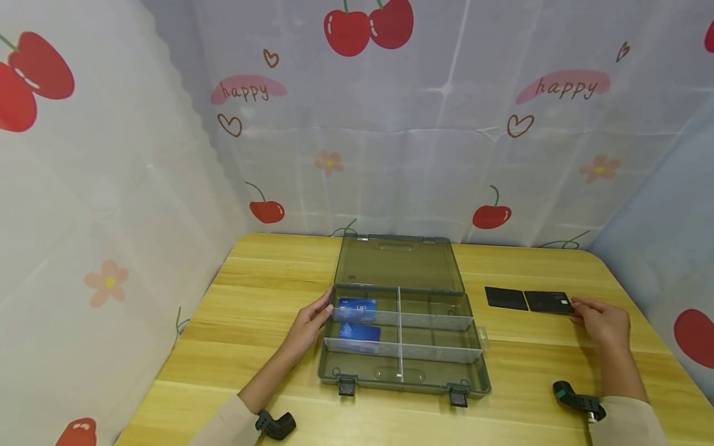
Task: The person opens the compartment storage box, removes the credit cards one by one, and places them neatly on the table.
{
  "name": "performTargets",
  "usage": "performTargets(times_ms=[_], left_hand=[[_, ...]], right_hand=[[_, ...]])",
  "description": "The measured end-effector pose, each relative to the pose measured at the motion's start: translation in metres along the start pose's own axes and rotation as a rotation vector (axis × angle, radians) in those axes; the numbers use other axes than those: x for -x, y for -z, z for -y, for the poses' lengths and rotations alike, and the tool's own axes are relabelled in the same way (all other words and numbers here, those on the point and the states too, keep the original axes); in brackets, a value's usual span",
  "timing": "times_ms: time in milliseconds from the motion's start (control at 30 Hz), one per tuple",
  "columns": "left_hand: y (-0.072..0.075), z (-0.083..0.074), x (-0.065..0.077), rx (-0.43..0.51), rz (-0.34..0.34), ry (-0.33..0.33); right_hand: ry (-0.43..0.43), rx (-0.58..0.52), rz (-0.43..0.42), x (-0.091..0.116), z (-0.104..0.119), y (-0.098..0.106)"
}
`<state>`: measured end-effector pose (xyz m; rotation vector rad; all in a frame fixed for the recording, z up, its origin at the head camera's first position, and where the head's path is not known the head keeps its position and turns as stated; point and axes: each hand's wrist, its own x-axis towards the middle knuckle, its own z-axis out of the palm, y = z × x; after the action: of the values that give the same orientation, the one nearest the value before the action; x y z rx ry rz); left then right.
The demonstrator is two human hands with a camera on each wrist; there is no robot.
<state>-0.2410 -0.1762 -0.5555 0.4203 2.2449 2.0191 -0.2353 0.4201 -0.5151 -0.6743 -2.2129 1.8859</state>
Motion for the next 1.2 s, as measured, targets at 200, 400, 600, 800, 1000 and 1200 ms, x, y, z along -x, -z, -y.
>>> performTargets(times_ms=[200,400,600,800,1000,1200], left_hand=[[0.0003,0.0003,0.0010,-0.003,-0.002,0.005],[0.0001,-0.0009,0.0012,-0.002,-0.001,0.004],[0.0000,-0.0011,0.0003,-0.002,-0.003,0.002],[0.0001,0.0001,0.0002,-0.005,-0.006,0.002],[-0.0001,0.0010,0.0000,-0.005,-0.011,0.004],[-0.0001,0.0007,0.0001,-0.003,-0.011,0.005]], right_hand=[[0.011,-0.010,0.003,0.0007,0.0003,-0.0008],[-0.001,-0.024,-0.008,0.0012,0.0020,-0.0017],[-0.002,-0.041,-0.019,0.0017,0.0026,-0.0020],[-0.004,-0.058,-0.013,0.0016,0.0025,-0.0025],[-0.006,-0.043,-0.015,0.0017,0.0037,-0.0026],[-0.003,-0.104,0.008,0.0024,0.0027,-0.0018]])
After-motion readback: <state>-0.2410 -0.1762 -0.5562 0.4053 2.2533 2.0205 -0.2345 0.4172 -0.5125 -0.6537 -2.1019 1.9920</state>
